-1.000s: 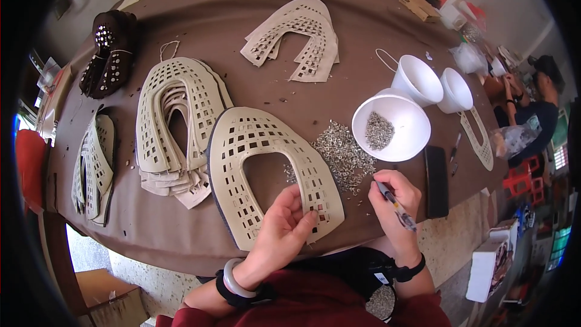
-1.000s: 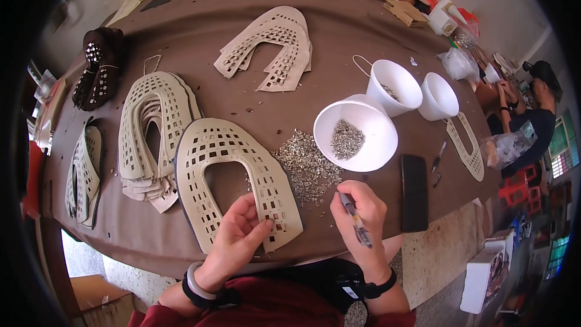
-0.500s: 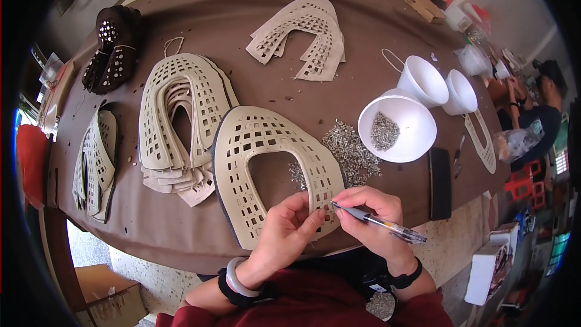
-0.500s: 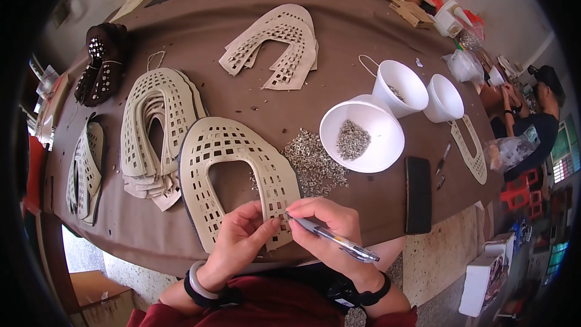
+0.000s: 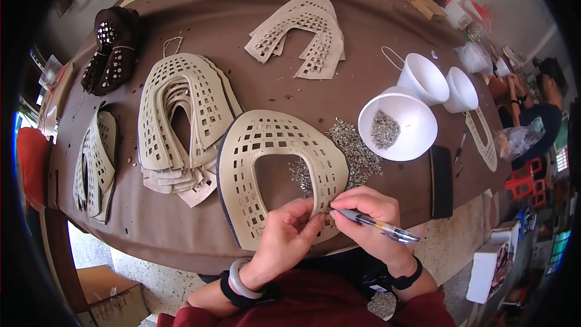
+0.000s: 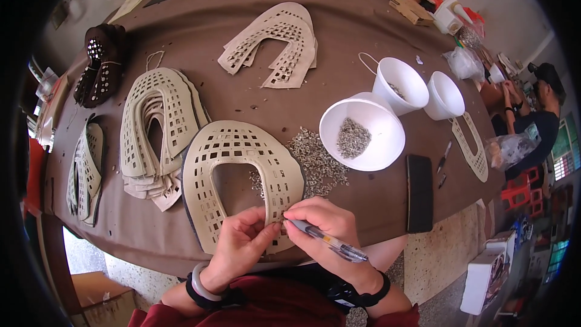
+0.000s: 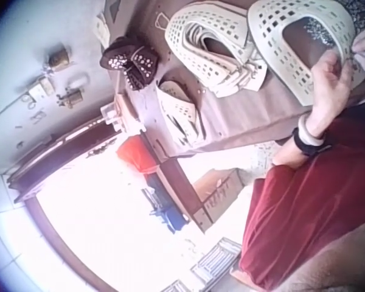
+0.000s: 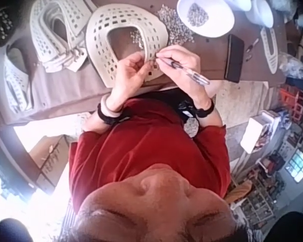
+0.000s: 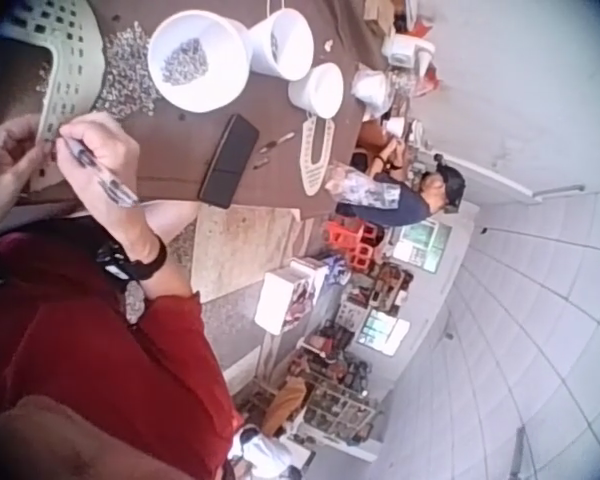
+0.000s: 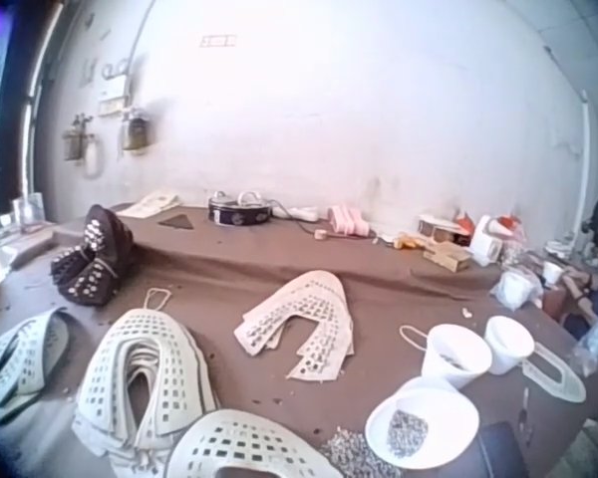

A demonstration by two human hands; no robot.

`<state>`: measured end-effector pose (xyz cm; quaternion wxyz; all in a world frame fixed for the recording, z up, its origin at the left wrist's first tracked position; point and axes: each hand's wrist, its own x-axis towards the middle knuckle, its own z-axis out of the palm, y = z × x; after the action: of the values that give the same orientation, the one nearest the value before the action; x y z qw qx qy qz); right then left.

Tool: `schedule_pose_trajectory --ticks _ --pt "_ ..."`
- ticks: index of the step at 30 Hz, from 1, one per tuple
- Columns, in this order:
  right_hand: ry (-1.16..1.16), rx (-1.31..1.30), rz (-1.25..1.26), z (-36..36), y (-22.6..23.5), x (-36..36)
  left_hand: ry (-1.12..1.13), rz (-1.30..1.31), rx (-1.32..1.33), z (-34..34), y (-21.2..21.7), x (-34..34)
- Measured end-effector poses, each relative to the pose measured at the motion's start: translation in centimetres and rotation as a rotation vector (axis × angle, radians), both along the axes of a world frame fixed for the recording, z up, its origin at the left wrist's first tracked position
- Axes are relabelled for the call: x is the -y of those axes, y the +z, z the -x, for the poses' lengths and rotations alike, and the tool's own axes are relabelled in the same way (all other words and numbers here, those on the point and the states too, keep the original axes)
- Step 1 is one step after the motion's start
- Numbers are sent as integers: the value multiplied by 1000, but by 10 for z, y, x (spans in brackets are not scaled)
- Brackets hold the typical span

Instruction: The person is applying small decorative studs or rhinestones to punched-out shoe upper patterns using an applicator pen tool.

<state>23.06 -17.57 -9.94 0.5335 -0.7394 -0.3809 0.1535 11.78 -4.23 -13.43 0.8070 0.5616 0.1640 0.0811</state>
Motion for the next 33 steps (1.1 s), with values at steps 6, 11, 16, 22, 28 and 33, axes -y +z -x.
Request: schedule_pose_trajectory --ticks 6,11,16,22,28,33 --pt "59 335 -83 9 2 1 -11 177 74 4 7 -5" --pt "56 297 -123 -1 7 17 66 113 53 -3 8 -3" --pt "-447 -50 -92 -38 -20 43 117 111 64 -4 3 -1" --pt "-324 7 -28 -46 -28 42 101 135 64 -3 8 -2" --pt "-256 231 -32 -44 -23 30 60 146 37 -4 5 -3" --pt "-262 269 -29 -41 -25 22 88 195 56 -4 9 -1"
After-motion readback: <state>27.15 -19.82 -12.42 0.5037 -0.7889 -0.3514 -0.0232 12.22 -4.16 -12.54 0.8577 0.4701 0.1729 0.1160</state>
